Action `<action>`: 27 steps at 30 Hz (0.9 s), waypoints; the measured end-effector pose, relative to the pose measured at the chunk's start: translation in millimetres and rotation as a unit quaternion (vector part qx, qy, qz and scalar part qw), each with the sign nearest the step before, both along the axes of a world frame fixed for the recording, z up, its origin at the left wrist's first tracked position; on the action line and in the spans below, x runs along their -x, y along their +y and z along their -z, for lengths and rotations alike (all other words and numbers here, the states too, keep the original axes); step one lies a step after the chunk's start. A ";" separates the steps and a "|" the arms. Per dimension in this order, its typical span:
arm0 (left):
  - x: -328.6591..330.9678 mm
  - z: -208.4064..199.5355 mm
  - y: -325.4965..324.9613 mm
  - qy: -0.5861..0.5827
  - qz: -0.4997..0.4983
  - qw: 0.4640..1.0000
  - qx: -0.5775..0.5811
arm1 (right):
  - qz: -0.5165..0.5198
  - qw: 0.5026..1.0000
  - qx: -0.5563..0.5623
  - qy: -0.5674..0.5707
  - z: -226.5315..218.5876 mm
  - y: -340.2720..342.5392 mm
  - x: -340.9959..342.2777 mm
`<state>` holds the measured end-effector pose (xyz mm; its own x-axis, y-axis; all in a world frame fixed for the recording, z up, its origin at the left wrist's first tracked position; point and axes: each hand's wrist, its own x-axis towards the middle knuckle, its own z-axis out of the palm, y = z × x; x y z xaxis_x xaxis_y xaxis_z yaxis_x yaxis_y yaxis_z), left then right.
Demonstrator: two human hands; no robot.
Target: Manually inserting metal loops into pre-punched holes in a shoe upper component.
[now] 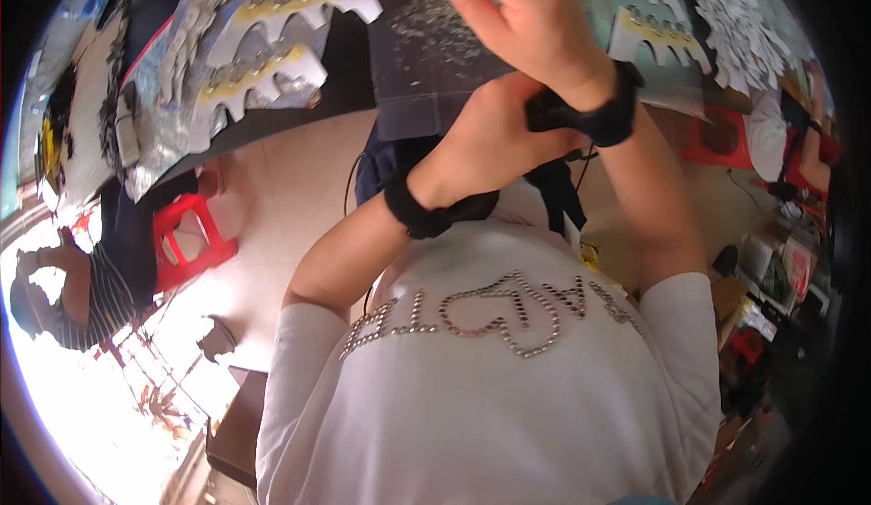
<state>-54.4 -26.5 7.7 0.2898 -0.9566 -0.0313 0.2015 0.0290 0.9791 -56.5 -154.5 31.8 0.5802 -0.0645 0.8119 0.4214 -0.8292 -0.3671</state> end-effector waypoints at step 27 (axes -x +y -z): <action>-34.9 14.1 -19.0 -0.521 0.103 0.843 0.085 | -0.130 0.956 0.062 0.256 -33.5 36.4 32.4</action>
<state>-19.6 -45.5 -6.3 -0.0982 -0.9547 0.2808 -0.7474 0.2571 0.6126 -88.9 -118.2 65.3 0.8868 0.2136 0.4099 0.4107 -0.7711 -0.4866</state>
